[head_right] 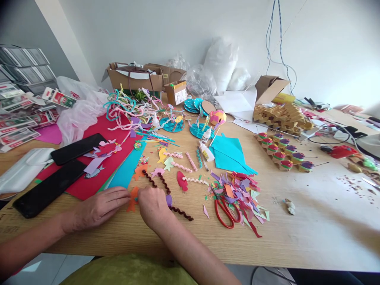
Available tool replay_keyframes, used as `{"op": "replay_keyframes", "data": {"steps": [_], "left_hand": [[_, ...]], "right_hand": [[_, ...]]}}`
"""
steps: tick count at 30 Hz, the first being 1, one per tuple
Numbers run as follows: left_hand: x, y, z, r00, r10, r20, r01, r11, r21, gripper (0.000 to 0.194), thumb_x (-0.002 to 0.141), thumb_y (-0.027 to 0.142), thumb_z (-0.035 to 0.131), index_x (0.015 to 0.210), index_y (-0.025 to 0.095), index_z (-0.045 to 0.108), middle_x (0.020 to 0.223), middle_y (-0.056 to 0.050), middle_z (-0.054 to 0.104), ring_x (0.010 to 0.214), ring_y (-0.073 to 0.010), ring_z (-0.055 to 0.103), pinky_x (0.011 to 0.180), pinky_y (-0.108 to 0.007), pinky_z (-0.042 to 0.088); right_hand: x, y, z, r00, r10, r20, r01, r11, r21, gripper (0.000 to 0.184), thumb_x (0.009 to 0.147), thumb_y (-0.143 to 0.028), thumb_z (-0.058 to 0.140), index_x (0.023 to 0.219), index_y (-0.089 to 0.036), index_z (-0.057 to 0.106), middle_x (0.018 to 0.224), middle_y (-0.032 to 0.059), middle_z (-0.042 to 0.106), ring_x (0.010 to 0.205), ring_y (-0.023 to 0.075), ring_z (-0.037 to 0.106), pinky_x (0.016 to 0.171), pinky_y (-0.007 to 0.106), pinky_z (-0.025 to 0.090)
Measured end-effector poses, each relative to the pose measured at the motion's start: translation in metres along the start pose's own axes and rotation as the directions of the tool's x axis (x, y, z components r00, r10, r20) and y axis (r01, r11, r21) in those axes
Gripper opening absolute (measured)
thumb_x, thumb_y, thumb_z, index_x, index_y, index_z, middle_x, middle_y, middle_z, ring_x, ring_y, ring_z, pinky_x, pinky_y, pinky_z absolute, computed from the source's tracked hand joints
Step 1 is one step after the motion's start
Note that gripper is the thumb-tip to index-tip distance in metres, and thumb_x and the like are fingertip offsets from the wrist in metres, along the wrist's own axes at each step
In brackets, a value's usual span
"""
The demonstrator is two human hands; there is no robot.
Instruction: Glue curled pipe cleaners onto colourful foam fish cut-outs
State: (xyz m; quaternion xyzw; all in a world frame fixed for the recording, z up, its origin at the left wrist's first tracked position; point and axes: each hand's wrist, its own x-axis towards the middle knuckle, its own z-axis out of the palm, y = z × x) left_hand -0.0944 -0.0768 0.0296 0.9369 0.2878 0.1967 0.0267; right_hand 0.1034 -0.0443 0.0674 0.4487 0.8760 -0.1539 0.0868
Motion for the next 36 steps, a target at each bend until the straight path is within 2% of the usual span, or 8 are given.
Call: {"op": "replay_keyframes", "data": {"steps": [4,10,19,22,25,28,32,36], "left_hand": [[0.005,0.006,0.007,0.999,-0.039,-0.005,0.039,0.998,0.054,0.034,0.096,0.015,0.033,0.120,0.014,0.057,0.107,-0.009,0.066,0.104,-0.0206,0.057,0.092,-0.035,0.050],[0.004,0.006,0.013,0.998,-0.057,-0.011,0.058,0.995,0.083,0.033,0.096,0.016,0.034,0.116,0.016,0.060,0.104,-0.008,0.067,0.102,-0.0195,0.057,0.090,-0.034,0.050],[0.004,0.001,0.015,1.000,-0.024,-0.008,0.025,0.995,0.101,0.033,0.097,0.016,0.033,0.117,0.015,0.059,0.106,-0.007,0.066,0.104,-0.0200,0.056,0.093,-0.035,0.049],[0.007,0.001,0.011,1.000,-0.007,-0.008,0.007,0.994,0.108,0.032,0.097,0.017,0.033,0.114,0.015,0.060,0.103,-0.007,0.067,0.102,-0.0200,0.056,0.091,-0.035,0.049],[0.009,-0.001,0.005,1.000,0.000,0.003,-0.001,0.994,0.109,0.033,0.097,0.015,0.032,0.113,0.014,0.061,0.102,-0.008,0.067,0.101,-0.0198,0.056,0.090,-0.035,0.049],[0.010,-0.004,0.003,1.000,-0.001,0.000,0.001,0.996,0.094,0.032,0.096,0.015,0.032,0.113,0.013,0.060,0.102,-0.008,0.066,0.101,-0.0201,0.055,0.090,-0.034,0.048],[0.011,-0.007,0.004,1.000,0.007,0.004,-0.007,0.997,0.075,0.031,0.096,0.014,0.033,0.112,0.012,0.060,0.099,-0.008,0.066,0.099,-0.0211,0.056,0.088,-0.035,0.049],[0.012,-0.006,0.005,1.000,0.004,0.004,-0.004,0.997,0.071,0.031,0.097,0.015,0.032,0.111,0.012,0.060,0.098,-0.009,0.066,0.097,-0.0215,0.056,0.086,-0.036,0.050]], "right_hand": [[0.000,0.002,0.004,1.000,-0.017,-0.007,0.017,1.000,0.009,0.026,0.084,-0.007,0.042,0.093,-0.016,0.065,0.089,0.0093,0.068,0.078,0.0199,0.067,0.062,0.026,0.048],[-0.010,0.020,0.001,0.995,0.014,-0.098,-0.008,0.998,0.064,0.017,0.088,-0.022,0.047,0.092,-0.020,0.063,0.096,0.0050,0.063,0.084,0.0174,0.063,0.063,0.024,0.043],[-0.017,0.021,0.005,0.994,-0.085,-0.071,0.084,0.996,-0.023,0.018,0.084,-0.011,0.049,0.087,-0.019,0.065,0.087,0.0054,0.064,0.090,0.0188,0.056,0.070,0.025,0.040],[-0.023,0.032,-0.005,0.995,-0.043,-0.093,0.047,0.998,0.042,0.015,0.085,-0.016,0.051,0.087,-0.020,0.066,0.090,0.0041,0.065,0.090,0.0174,0.057,0.070,0.024,0.038],[-0.033,0.051,-0.025,0.981,0.098,-0.170,-0.080,0.991,0.110,0.017,0.088,-0.022,0.049,0.090,-0.021,0.066,0.091,0.0028,0.065,0.085,0.0142,0.058,0.068,0.023,0.037],[-0.043,0.061,-0.036,0.973,0.158,-0.165,-0.141,0.983,0.114,0.017,0.088,-0.021,0.050,0.086,-0.021,0.067,0.088,0.0020,0.065,0.084,0.0135,0.059,0.064,0.022,0.036],[-0.040,0.048,-0.026,0.991,0.101,-0.084,-0.091,0.990,0.111,0.014,0.085,-0.020,0.053,0.083,-0.020,0.067,0.087,0.0013,0.067,0.083,0.0144,0.060,0.065,0.023,0.037],[-0.026,0.027,-0.005,0.997,-0.007,-0.072,0.009,1.000,0.019,0.014,0.084,-0.017,0.051,0.088,-0.019,0.065,0.091,0.0045,0.067,0.090,0.0191,0.059,0.070,0.026,0.040]]}}
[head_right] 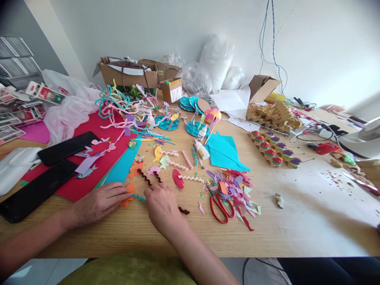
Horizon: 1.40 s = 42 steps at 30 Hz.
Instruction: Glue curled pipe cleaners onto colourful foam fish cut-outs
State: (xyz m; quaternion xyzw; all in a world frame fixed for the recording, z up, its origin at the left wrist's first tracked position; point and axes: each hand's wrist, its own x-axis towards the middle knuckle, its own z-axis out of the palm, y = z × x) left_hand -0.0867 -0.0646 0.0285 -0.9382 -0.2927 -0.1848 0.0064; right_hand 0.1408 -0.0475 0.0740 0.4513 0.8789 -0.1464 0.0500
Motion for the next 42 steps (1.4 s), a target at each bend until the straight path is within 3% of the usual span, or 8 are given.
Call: {"op": "replay_keyframes", "data": {"steps": [10,16,22,26,30,34,39,42], "left_hand": [[-0.001,-0.004,-0.005,1.000,-0.019,-0.003,0.018,0.996,-0.089,0.031,0.096,0.014,0.033,0.116,0.013,0.058,0.102,-0.009,0.067,0.101,-0.0211,0.055,0.087,-0.037,0.049],[-0.010,-0.015,-0.012,0.994,-0.102,0.046,0.109,0.974,-0.201,0.030,0.093,0.014,0.037,0.113,0.017,0.060,0.104,-0.008,0.066,0.103,-0.0197,0.055,0.090,-0.034,0.048],[-0.013,-0.016,-0.020,0.985,-0.168,-0.042,0.161,0.978,-0.131,0.027,0.091,0.012,0.040,0.102,0.017,0.065,0.103,-0.008,0.065,0.102,-0.0183,0.057,0.092,-0.033,0.046],[-0.011,-0.007,-0.017,0.994,-0.108,-0.031,0.105,0.991,-0.088,0.027,0.092,0.014,0.040,0.102,0.017,0.065,0.102,-0.008,0.066,0.100,-0.0195,0.057,0.090,-0.034,0.047],[-0.013,-0.005,-0.016,0.995,-0.083,-0.047,0.080,0.995,-0.051,0.027,0.093,0.016,0.040,0.104,0.018,0.065,0.101,-0.007,0.066,0.100,-0.0202,0.057,0.090,-0.035,0.048],[-0.003,0.009,-0.018,0.994,-0.062,-0.087,0.059,0.998,-0.035,0.027,0.093,0.014,0.041,0.109,0.017,0.062,0.103,-0.007,0.066,0.101,-0.0208,0.056,0.091,-0.035,0.047],[0.030,0.052,-0.008,0.999,0.005,-0.047,-0.009,0.995,-0.104,0.031,0.092,0.010,0.036,0.110,0.012,0.061,0.104,-0.010,0.065,0.102,-0.0222,0.055,0.089,-0.034,0.049],[0.042,0.060,0.001,0.999,0.017,-0.030,-0.020,0.994,-0.104,0.033,0.090,0.007,0.034,0.107,0.013,0.062,0.101,-0.010,0.065,0.100,-0.0221,0.055,0.087,-0.034,0.051]], "right_hand": [[0.017,-0.014,0.008,0.999,-0.045,0.018,0.046,0.997,-0.069,0.024,0.083,-0.009,0.043,0.091,-0.017,0.065,0.087,0.0086,0.067,0.087,0.0230,0.060,0.071,0.030,0.044],[0.017,-0.013,0.007,0.999,-0.039,0.023,0.041,0.997,-0.066,0.025,0.082,-0.008,0.042,0.090,-0.016,0.064,0.087,0.0092,0.067,0.087,0.0239,0.061,0.070,0.031,0.045],[0.018,-0.015,0.011,0.999,-0.052,-0.007,0.052,0.996,-0.076,0.024,0.082,-0.008,0.043,0.089,-0.016,0.064,0.085,0.0090,0.066,0.084,0.0237,0.061,0.069,0.031,0.045],[0.018,-0.013,0.012,0.997,-0.052,-0.053,0.050,0.998,-0.043,0.019,0.085,-0.016,0.047,0.087,-0.018,0.066,0.087,0.0082,0.066,0.085,0.0218,0.060,0.070,0.029,0.044],[0.003,0.005,-0.005,0.979,0.017,-0.204,0.011,0.990,0.137,0.014,0.085,-0.022,0.054,0.091,-0.020,0.066,0.097,0.0058,0.064,0.088,0.0177,0.060,0.070,0.025,0.043],[-0.026,0.037,-0.025,0.941,0.104,-0.321,-0.014,0.963,0.270,0.012,0.084,-0.016,0.056,0.086,-0.019,0.067,0.089,0.0044,0.065,0.081,0.0148,0.060,0.069,0.024,0.041],[-0.055,0.063,-0.015,0.952,0.183,-0.246,-0.089,0.933,0.350,0.008,0.081,-0.014,0.060,0.081,-0.018,0.067,0.084,0.0037,0.065,0.080,0.0157,0.060,0.069,0.025,0.041],[-0.066,0.069,0.000,0.957,0.218,-0.189,-0.130,0.910,0.393,0.008,0.081,-0.013,0.060,0.082,-0.018,0.067,0.085,0.0039,0.065,0.080,0.0158,0.060,0.070,0.025,0.042]]}}
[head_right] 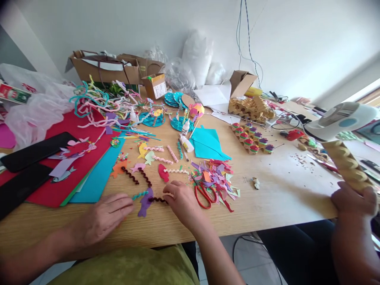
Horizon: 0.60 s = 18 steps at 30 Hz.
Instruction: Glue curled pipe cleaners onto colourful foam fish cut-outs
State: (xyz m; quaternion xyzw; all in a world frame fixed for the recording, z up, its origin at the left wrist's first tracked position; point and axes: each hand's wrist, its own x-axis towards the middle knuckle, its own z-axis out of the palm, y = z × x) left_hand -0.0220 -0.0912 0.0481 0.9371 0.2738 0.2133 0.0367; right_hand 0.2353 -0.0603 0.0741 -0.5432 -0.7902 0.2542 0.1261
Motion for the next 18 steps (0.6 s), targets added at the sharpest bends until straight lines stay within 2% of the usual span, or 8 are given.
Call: {"op": "replay_keyframes", "data": {"steps": [3,5,7,10,14,18], "left_hand": [[-0.002,-0.009,0.001,1.000,-0.004,0.000,0.004,0.999,0.034,0.034,0.091,0.007,0.033,0.106,0.015,0.062,0.100,-0.008,0.065,0.100,-0.0211,0.055,0.088,-0.033,0.050],[-0.008,-0.016,-0.002,1.000,-0.012,0.014,0.012,0.999,0.043,0.033,0.091,0.008,0.034,0.106,0.016,0.062,0.102,-0.008,0.065,0.102,-0.0205,0.055,0.090,-0.032,0.049],[-0.013,-0.020,-0.005,0.999,-0.025,0.038,0.024,0.999,0.037,0.032,0.092,0.010,0.034,0.106,0.017,0.062,0.102,-0.007,0.065,0.102,-0.0198,0.055,0.090,-0.031,0.049],[-0.022,-0.025,-0.009,0.998,-0.053,0.038,0.051,0.998,0.043,0.030,0.094,0.014,0.036,0.107,0.018,0.063,0.102,-0.008,0.065,0.102,-0.0201,0.056,0.089,-0.032,0.049],[-0.035,-0.031,-0.013,0.995,-0.097,0.002,0.097,0.995,0.037,0.029,0.093,0.015,0.037,0.104,0.019,0.064,0.101,-0.008,0.065,0.100,-0.0205,0.057,0.087,-0.032,0.050],[-0.050,-0.039,-0.020,0.982,-0.185,-0.021,0.184,0.982,-0.037,0.029,0.092,0.012,0.039,0.105,0.021,0.063,0.102,-0.006,0.065,0.100,-0.0179,0.058,0.089,-0.029,0.049]], "right_hand": [[-0.005,0.006,0.005,0.998,0.006,-0.061,-0.004,0.999,0.033,0.009,0.081,-0.014,0.058,0.083,-0.018,0.066,0.088,0.0044,0.065,0.082,0.0161,0.060,0.071,0.026,0.042],[-0.004,0.005,0.007,0.994,-0.028,-0.109,0.033,0.998,0.044,0.009,0.082,-0.014,0.058,0.082,-0.018,0.066,0.090,0.0049,0.065,0.084,0.0165,0.059,0.073,0.026,0.042],[0.001,-0.002,0.009,0.992,-0.077,-0.101,0.081,0.996,0.034,0.010,0.083,-0.015,0.057,0.083,-0.018,0.066,0.090,0.0048,0.065,0.086,0.0165,0.059,0.074,0.026,0.042],[0.013,-0.020,0.014,0.991,-0.133,0.017,0.134,0.990,-0.046,0.013,0.086,-0.017,0.054,0.090,-0.019,0.066,0.092,0.0047,0.065,0.087,0.0156,0.058,0.073,0.024,0.042],[0.033,-0.044,0.026,0.961,-0.197,0.194,0.244,0.933,-0.265,0.014,0.086,-0.017,0.052,0.091,-0.019,0.065,0.093,0.0062,0.063,0.089,0.0191,0.056,0.072,0.027,0.042],[0.046,-0.056,0.039,0.932,-0.233,0.276,0.331,0.859,-0.390,0.018,0.087,-0.016,0.047,0.088,-0.018,0.065,0.094,0.0083,0.061,0.089,0.0217,0.054,0.070,0.030,0.042]]}}
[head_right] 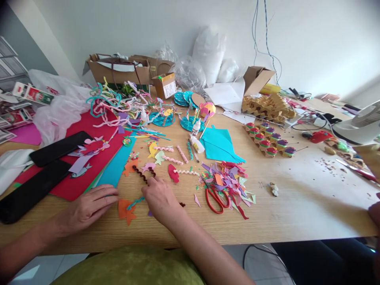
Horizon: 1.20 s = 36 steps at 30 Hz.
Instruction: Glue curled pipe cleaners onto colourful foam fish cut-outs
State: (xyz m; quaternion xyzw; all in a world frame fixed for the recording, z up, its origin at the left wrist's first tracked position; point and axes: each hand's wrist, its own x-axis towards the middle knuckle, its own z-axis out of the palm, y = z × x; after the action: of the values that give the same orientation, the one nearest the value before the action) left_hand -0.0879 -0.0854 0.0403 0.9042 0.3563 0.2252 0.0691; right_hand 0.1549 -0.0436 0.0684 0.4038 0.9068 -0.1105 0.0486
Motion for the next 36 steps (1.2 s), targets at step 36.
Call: {"op": "replay_keyframes", "data": {"steps": [36], "left_hand": [[-0.036,-0.015,-0.088,0.440,-0.782,-0.441,0.478,0.620,-0.622,0.032,0.082,0.015,0.055,0.113,0.020,0.048,0.081,0.003,0.062,0.067,-0.0100,0.060,0.068,-0.023,0.052]], "right_hand": [[0.071,-0.116,0.011,0.940,-0.331,0.081,0.326,0.943,0.071,0.017,0.078,-0.015,0.053,0.089,-0.012,0.065,0.091,0.0113,0.063,0.087,0.0229,0.058,0.064,0.031,0.050]]}}
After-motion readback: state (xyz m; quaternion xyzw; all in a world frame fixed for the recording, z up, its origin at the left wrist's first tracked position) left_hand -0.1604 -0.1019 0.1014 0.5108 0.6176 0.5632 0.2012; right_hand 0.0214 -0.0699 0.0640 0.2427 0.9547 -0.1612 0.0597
